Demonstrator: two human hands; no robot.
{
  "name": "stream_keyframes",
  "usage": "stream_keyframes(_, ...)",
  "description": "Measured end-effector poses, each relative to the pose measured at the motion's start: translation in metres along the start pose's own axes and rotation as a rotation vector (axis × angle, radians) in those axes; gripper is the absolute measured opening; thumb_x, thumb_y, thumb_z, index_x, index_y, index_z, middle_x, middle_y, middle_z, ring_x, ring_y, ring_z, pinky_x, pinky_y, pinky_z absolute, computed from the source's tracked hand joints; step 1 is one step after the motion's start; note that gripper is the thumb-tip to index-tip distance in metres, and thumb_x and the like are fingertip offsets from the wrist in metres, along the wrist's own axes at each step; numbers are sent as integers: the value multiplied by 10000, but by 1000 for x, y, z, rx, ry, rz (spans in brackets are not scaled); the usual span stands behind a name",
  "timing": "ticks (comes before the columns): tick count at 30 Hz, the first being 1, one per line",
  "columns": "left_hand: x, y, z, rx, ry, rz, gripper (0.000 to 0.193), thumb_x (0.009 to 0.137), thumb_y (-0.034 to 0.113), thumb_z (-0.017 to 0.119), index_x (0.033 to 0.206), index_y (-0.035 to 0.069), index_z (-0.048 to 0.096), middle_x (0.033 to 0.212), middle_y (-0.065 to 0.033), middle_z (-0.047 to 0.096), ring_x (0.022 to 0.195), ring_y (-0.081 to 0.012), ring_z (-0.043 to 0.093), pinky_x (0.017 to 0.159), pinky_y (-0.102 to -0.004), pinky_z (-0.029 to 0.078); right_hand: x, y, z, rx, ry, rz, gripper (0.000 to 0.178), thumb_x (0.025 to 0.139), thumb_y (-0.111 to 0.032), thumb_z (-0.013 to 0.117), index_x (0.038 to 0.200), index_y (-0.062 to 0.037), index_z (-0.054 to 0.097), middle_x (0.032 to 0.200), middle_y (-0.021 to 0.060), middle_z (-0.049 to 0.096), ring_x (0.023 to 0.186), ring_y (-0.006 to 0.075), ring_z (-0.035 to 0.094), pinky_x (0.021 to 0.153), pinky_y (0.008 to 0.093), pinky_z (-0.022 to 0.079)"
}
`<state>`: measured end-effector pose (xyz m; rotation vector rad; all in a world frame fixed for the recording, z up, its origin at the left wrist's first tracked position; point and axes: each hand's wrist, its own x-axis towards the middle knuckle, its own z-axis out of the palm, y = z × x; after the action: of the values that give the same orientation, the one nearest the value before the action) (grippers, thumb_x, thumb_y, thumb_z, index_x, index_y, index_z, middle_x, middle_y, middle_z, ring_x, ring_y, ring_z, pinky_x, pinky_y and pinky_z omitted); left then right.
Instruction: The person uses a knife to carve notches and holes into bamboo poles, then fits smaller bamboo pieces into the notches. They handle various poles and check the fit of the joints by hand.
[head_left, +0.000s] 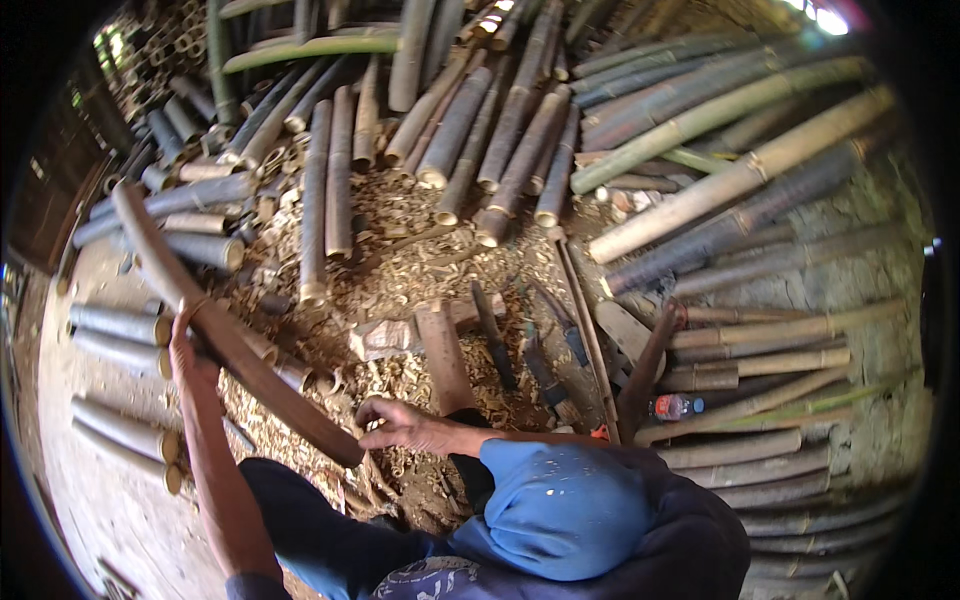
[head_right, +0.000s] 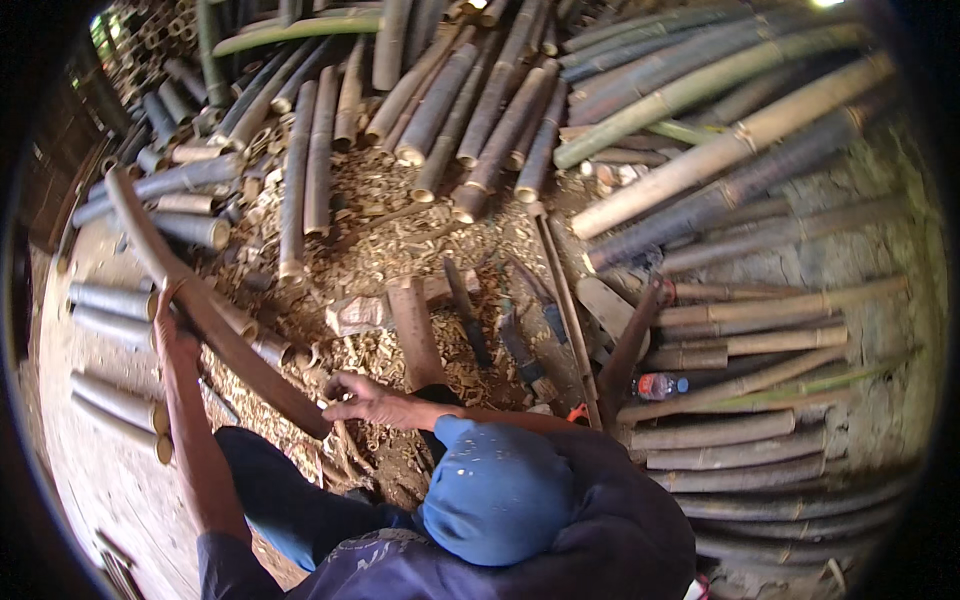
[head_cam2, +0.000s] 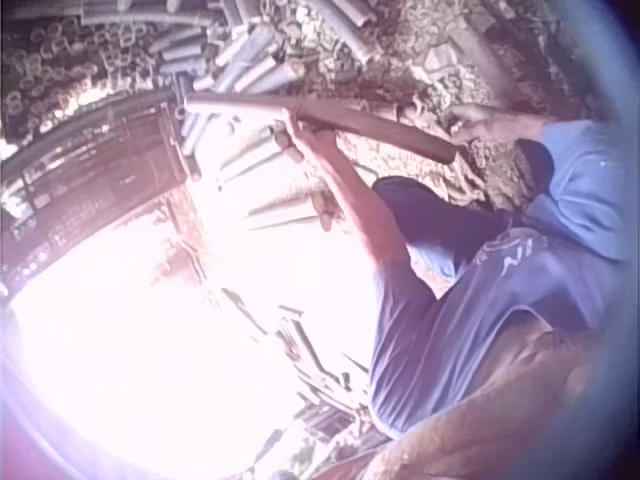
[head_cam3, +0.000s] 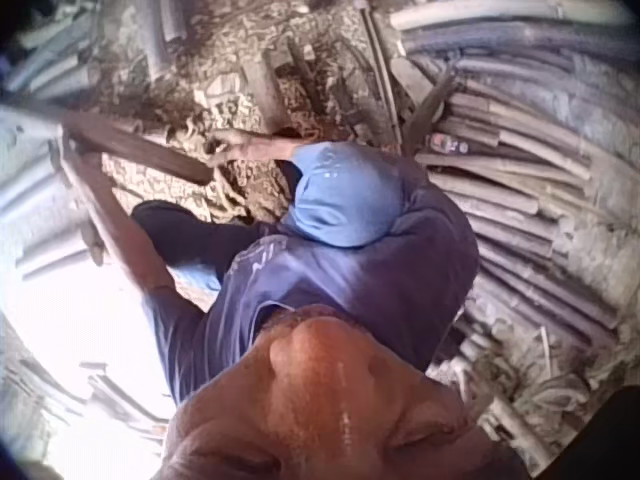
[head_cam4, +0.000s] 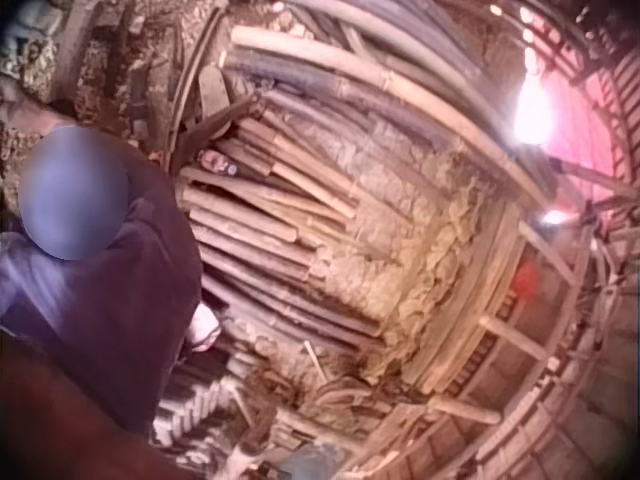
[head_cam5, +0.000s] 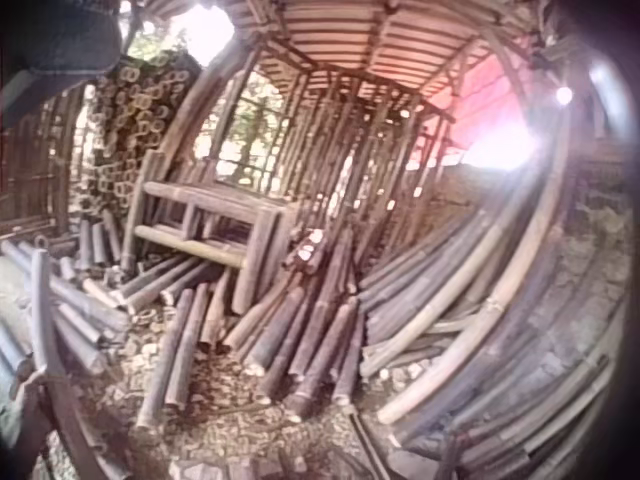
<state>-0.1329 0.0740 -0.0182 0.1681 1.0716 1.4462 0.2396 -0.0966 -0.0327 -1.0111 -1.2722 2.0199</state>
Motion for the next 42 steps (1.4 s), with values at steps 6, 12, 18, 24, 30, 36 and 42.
stream_keyframes(6, 21, 14, -33, 99, -16, 195, 597, 846, 419, 828, 1263, 28, 659, 1212, -185, 681, 1126, -313, 651, 1028, -445, 530, 9, 14, 5, 25, -135, 14, 399, 795, -357, 879, 754, -65, 611, 716, -16, 556, 693, 84, 485, 617, 281, 380)
stream_keyframes(12, 27, 27, -44, 39, -1, 145, 654, 944, 460, 706, 1397, 1, 591, 1405, -194, 600, 1282, -316, 578, 1137, -438, 447, 10, 2, -1, 34, -110, -9, 203, 750, -192, 790, 720, -57, 642, 657, -20, 575, 634, 82, 489, 568, 295, 369)
stream_keyframes(18, 27, 28, -45, 8, -125, 234, 518, 1028, 411, 589, 1369, 21, 603, 1413, -158, 589, 1327, -288, 544, 1174, -442, 415, 12, 3, -2, 57, -190, -64, 320, 817, -279, 780, 927, -6, 653, 905, 53, 636, 907, 171, 595, 839, 339, 483)
stream_keyframes(24, 39, 50, -81, 94, 3, 262, 753, 954, 559, 648, 1469, 27, 515, 1465, -202, 532, 1340, -329, 532, 1168, -483, 410, 22, 5, 9, 19, -220, -15, 443, 805, -351, 855, 994, -27, 618, 1012, 80, 583, 974, 172, 562, 866, 339, 467)
stream_keyframes(30, 28, 41, -54, 64, 230, 220, 841, 946, 618, 615, 1507, 13, 451, 1495, -209, 508, 1341, -389, 526, 1141, -566, 430, 32, 46, 22, 0, -61, -36, 452, 778, -226, 875, 993, -37, 525, 984, 55, 527, 926, 156, 533, 832, 328, 462)
stream_keyframes(36, 24, 50, -60, 45, 232, 175, 874, 958, 627, 564, 1573, 37, 370, 1542, -231, 464, 1402, -411, 480, 1184, -626, 372, 32, 28, 13, 147, -81, 76, 515, 795, -133, 770, 1167, -60, 421, 1020, 70, 480, 927, 192, 507, 776, 356, 463)
stream_keyframes(42, 42, 44, -78, 138, 122, 217, 911, 910, 603, 643, 1546, 14, 364, 1585, -280, 364, 1407, -416, 450, 1158, -646, 372, 26, -7, 1, -54, -184, -39, 288, 784, -165, 833, 981, 7, 713, 894, 90, 706, 865, 219, 629, 750, 392, 487)
